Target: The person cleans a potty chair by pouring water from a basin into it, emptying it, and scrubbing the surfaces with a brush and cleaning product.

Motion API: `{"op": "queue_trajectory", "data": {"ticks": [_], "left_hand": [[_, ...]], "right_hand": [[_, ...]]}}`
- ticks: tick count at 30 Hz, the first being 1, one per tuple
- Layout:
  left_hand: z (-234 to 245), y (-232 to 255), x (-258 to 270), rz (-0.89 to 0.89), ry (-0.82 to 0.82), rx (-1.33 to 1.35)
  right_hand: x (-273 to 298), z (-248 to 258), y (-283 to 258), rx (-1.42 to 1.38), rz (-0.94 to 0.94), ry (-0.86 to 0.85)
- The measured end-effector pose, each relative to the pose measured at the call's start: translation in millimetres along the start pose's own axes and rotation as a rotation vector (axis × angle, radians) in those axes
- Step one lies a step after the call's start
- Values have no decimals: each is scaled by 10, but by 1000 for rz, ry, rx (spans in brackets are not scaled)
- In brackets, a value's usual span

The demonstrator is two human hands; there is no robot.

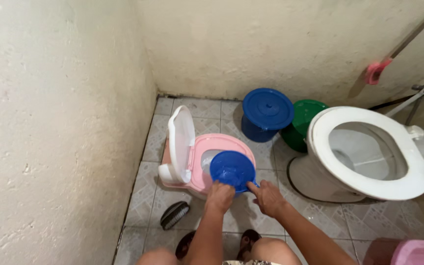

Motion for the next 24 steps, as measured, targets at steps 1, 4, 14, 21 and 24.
{"op": "queue_trajectory", "data": {"ticks": [1,4,14,21,24], "left_hand": [[-3,98,-25,-33,-77,-87],[104,252,-47,-132,-257,-302],[623,479,263,-250,78,-153],[573,428,222,-218,-21,-119],[526,412,220,-217,5,-101]], "right_hand": [[36,265,-183,70,68,100],[-83,848,-682,180,227,308],[-1796,-618,-520,152,355,306],[-1888,-900,32,-434,-122,19],[-1733,-652,-284,-142,-5,-6]]}}
Point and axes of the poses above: each hand's wrist, its own x-axis away from the middle knuckle, its own z-axis out of the back of the hand, y = z × x, the point moved 10 cm from there along -x, towards the middle knuckle, and after that the axes turned 1 degree about -z, right-handed, at the moved point
